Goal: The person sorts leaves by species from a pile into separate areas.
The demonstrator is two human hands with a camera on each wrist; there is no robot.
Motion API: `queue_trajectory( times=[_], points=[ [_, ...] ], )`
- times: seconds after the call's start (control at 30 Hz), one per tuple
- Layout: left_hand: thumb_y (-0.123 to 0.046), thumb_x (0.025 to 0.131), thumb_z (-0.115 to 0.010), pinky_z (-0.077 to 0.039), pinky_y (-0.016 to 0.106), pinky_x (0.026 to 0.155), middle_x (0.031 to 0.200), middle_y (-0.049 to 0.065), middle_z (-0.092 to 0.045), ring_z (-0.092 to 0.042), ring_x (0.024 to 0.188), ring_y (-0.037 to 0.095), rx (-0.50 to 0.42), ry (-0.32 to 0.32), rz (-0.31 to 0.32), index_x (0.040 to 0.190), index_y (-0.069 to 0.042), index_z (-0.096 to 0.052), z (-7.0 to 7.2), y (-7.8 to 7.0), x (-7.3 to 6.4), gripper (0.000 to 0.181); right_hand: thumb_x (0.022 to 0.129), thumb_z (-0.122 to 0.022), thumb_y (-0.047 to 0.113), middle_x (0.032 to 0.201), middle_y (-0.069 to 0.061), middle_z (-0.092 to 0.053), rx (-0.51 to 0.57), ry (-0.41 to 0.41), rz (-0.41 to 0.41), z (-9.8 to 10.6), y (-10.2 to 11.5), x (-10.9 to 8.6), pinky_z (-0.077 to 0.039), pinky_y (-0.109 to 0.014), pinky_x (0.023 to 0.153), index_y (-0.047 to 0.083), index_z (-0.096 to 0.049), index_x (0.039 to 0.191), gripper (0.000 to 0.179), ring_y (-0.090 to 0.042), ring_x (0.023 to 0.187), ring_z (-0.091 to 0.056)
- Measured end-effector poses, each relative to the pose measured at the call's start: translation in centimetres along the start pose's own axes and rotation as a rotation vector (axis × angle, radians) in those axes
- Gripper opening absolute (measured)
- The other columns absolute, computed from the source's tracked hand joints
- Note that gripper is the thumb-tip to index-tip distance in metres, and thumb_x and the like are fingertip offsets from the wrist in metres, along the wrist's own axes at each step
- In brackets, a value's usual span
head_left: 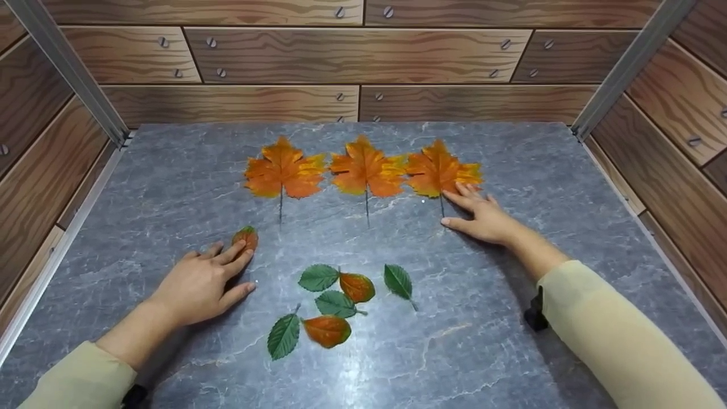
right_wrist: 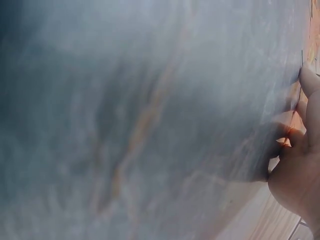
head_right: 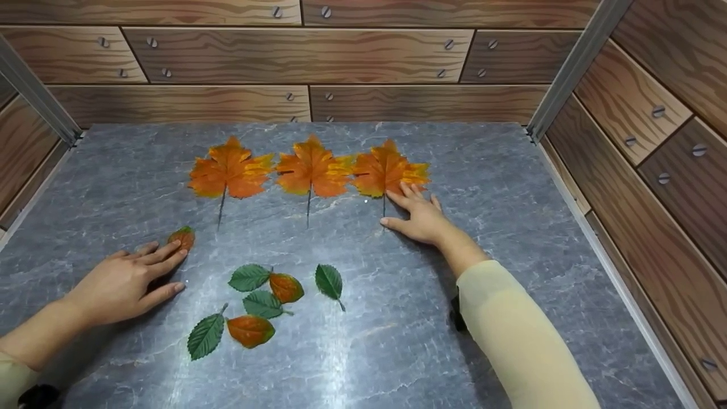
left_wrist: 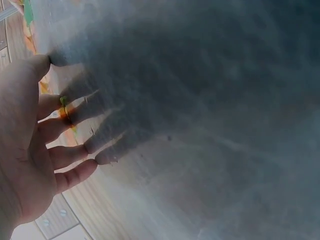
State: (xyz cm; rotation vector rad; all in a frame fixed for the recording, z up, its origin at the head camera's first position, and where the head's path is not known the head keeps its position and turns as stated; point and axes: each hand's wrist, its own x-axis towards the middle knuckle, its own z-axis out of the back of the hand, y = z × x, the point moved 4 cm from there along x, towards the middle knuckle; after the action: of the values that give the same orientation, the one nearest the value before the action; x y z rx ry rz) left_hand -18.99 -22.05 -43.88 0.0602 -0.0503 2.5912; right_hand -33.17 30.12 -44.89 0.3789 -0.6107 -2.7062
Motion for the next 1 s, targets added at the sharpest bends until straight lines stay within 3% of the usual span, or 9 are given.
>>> queue_trajectory(
  times=[0.33,0.5,0.67,0.83,1.0],
  points=[
    [-0.055,0.106,-0.058,-0.047,0.072,0.101,0.158,0.019,-0.051,-0.055,0.134,0.054,-0.007,0.014,-0.003,0.155,-0.008,-0.056,0.0,0.1,0.2,0.067,0.105,-0.062,0.055,0.177,-0.015,-0.012,0.069,-0.129,0.034,1.3,0.2,-0.9,-0.012,-0.072,0.122,0.017,-0.04,0.166,0.075,-0.054,0.156,-0.013],
    [-0.055,0.107,-0.056,-0.046,0.073,0.1,0.157,0.019,-0.051,-0.055,0.134,0.054,-0.007,0.023,0.002,0.155,-0.008,-0.056,0.0,0.1,0.0,0.067,0.106,-0.066,0.045,0.174,-0.015,-0.022,0.111,-0.22,0.106,2.2,1.8,-1.4,-0.022,-0.069,0.122,0.013,-0.05,0.16,0.065,-0.049,0.156,-0.024],
    [-0.055,0.107,-0.057,-0.047,0.073,0.1,0.157,0.019,-0.052,-0.055,0.133,0.055,-0.005,0.022,0.002,0.154,-0.008,-0.057,0.1,0.1,-0.1,0.067,0.104,-0.073,0.031,0.163,-0.015,-0.047,0.191,-0.283,0.194,2.2,4.9,-2.3,-0.036,-0.061,0.118,0.012,-0.062,0.151,0.052,-0.04,0.149,-0.044],
    [-0.055,0.107,-0.057,-0.046,0.073,0.1,0.157,0.019,-0.052,-0.055,0.133,0.055,-0.005,0.023,0.005,0.154,-0.008,-0.057,0.2,0.1,0.0,0.067,0.099,-0.079,0.021,0.141,-0.006,-0.069,0.299,-0.22,0.295,1.0,9.3,-3.2,-0.047,-0.051,0.112,0.011,-0.074,0.137,0.04,-0.03,0.132,-0.062],
    [-0.055,0.107,-0.057,-0.047,0.073,0.1,0.157,0.019,-0.052,-0.055,0.133,0.055,-0.003,0.025,0.002,0.154,-0.008,-0.057,0.1,-0.1,0.1,0.067,0.1,-0.078,0.019,0.13,-0.001,-0.075,0.33,-0.077,0.403,-1.1,13.2,-3.8,-0.053,-0.048,0.106,0.013,-0.078,0.129,0.031,-0.024,0.124,-0.068]
  ],
)
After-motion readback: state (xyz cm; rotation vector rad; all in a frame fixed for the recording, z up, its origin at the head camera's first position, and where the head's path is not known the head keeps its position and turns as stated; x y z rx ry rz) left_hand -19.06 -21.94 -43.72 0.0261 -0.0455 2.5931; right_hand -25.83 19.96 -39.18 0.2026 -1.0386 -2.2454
